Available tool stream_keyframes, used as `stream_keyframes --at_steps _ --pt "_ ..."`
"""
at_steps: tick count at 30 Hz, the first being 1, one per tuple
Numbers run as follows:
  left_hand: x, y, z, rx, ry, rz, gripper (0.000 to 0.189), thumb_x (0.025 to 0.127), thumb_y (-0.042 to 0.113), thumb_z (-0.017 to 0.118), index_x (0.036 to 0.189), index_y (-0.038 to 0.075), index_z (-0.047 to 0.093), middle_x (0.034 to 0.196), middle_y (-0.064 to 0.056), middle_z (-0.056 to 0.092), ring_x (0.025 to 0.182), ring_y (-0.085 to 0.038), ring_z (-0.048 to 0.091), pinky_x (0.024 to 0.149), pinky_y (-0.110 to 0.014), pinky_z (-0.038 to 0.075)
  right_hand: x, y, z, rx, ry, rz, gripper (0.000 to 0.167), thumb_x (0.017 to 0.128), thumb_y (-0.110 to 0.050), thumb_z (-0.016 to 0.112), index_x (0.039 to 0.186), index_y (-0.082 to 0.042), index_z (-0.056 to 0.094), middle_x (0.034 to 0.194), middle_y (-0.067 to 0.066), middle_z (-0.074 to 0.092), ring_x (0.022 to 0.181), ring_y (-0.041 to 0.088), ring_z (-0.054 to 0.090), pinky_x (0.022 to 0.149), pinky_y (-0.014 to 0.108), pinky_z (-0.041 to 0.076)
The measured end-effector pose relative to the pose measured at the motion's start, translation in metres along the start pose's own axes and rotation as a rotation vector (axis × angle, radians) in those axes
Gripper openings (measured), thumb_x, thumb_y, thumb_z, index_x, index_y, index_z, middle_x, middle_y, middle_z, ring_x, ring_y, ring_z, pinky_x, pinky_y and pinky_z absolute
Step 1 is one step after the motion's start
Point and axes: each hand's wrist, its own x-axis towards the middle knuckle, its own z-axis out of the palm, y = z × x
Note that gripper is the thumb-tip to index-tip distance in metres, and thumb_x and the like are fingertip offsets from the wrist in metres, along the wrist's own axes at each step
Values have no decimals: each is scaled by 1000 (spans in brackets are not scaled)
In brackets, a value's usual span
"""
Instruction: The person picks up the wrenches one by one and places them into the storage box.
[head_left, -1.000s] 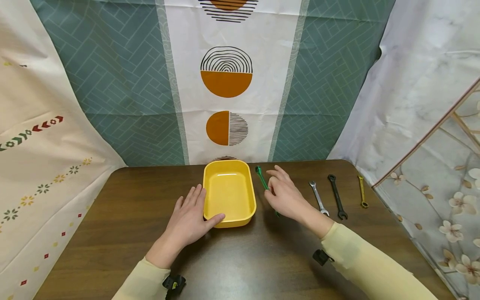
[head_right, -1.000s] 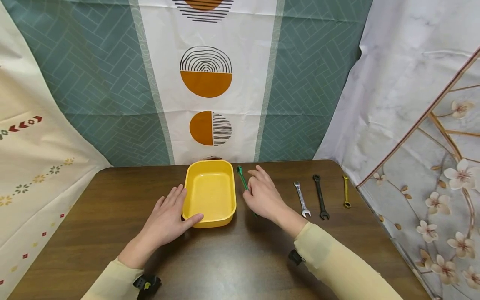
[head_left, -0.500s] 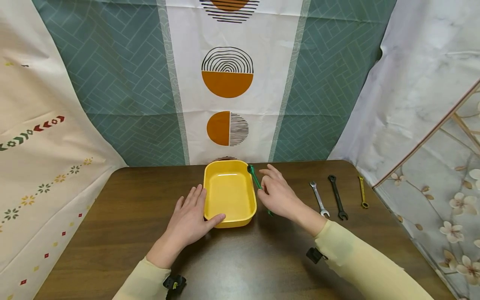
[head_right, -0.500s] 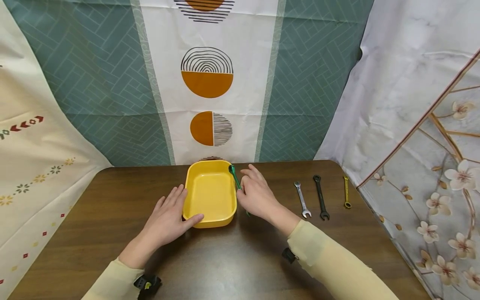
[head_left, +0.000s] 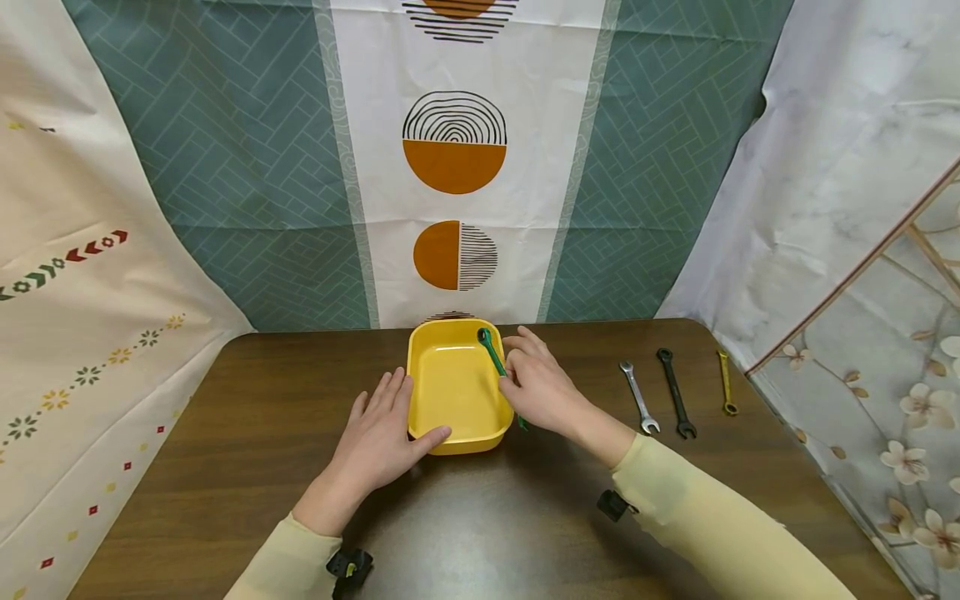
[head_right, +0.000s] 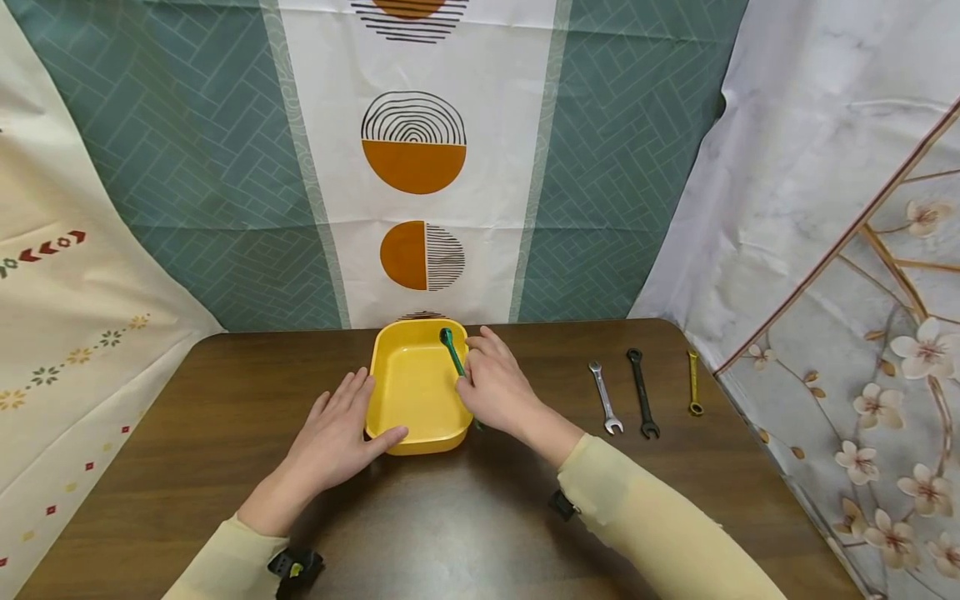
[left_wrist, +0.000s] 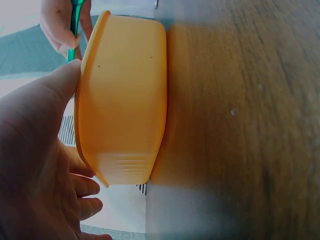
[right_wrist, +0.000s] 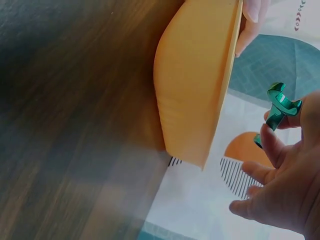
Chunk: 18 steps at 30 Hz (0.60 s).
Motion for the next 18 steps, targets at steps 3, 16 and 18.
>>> stream_keyframes --at_steps 3,16,18 --pt "0 0 0 4 2 3 116 100 80 59 170 -7 30 179 -25 24 166 -44 22 128 -73 21 2 -2 2 -1 3 -4 24 101 -13 64 79 -13 56 158 24 56 165 42 25 133 57 21" --pt "0 1 0 19 1 4 115 100 80 58 170 -7 31 179 -25 24 166 -44 22 128 -72 22 8 -10 9 -17 9 -9 22 100 -13 63 80 -11 55 158 24 57 165 40 27 134 55 21" --pt "0 1 0 20 0 2 116 100 81 58 170 -7 30 179 -25 24 166 -44 22 128 -72 22 9 -11 9 -16 8 -5 22 100 -13 63 80 -11 55 158 23 57 165 40 27 134 55 21"
